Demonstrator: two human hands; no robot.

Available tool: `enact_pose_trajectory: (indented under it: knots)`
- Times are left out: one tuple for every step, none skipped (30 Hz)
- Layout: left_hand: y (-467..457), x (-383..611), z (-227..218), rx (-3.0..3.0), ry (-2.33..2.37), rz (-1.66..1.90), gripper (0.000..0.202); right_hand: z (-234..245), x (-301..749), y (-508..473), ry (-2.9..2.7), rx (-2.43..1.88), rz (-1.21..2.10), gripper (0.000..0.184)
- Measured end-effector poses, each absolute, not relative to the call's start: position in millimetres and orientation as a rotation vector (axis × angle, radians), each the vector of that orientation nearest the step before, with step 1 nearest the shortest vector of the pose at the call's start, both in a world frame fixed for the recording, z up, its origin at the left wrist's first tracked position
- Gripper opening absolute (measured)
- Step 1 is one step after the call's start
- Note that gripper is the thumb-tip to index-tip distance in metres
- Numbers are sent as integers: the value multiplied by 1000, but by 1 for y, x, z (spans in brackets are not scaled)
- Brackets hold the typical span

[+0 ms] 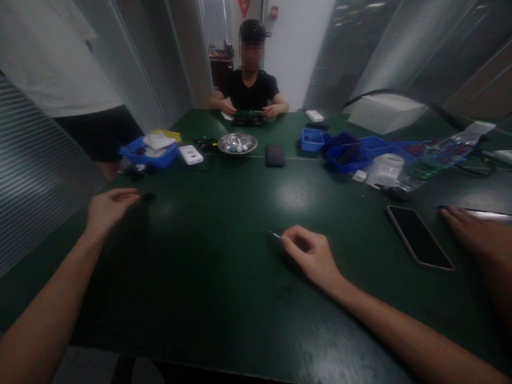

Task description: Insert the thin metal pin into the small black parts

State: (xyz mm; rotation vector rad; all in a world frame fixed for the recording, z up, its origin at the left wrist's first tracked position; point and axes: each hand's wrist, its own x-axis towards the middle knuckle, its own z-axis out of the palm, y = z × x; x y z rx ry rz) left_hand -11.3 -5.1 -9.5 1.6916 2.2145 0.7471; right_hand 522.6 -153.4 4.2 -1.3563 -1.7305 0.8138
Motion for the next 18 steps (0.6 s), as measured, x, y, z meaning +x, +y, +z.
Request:
enact_pose_trajectory:
  knots:
    - [-6,-9,-7,1670,2245,741,55,4,523,-153,-1733,-1361,811,21]
    - [-7,-6,-5,1632,2279,745,53,3,522,-153,-1735,-1365,808,21]
    - [-9,-2,-3,1601,2313,750,51,3,522,-154,-1737,-1369,807,21]
    - [-10,2,-1,1605,2338,741,49,3,522,-154,-1738,-1369,804,21]
    - [-11,5,1,1613,2357,741,48,2,522,-154,-1736,-1368,801,21]
    - [-13,9,2,1621,2366,754,47,2,522,-154,-1736,-1367,799,21]
    - [-14,13,3,1625,2366,774,46,2,521,-154,-1736,-1366,797,21]
    - [-14,16,3,1630,2359,795,46,2,521,-154,-1736,-1364,796,21]
    - [-15,19,3,1634,2353,815,46,3,521,-154,-1738,-1363,797,21]
    - [-16,22,3,1644,2350,825,46,3,521,-154,-1738,-1362,798,21]
    - [-16,24,3,1662,2348,821,46,4,520,-154,-1740,-1360,801,21]
    - [-16,27,2,1681,2351,811,46,4,520,-154,-1740,-1357,803,21]
    - [-16,29,2,1704,2350,793,46,5,520,-154,-1739,-1355,805,21]
    - [-16,30,1,1724,2345,770,46,5,520,-154,-1739,-1353,808,21]
    - [-16,32,0,1739,2337,747,46,5,521,-154,-1738,-1352,809,21]
    - [-16,33,-1,1747,2332,727,46,5,521,-154,-1738,-1350,810,21]
    - [-16,33,-1,1751,2336,717,45,5,521,-154,-1737,-1349,810,20]
    - [-16,33,-2,1760,2343,711,45,4,521,-154,-1736,-1347,811,20]
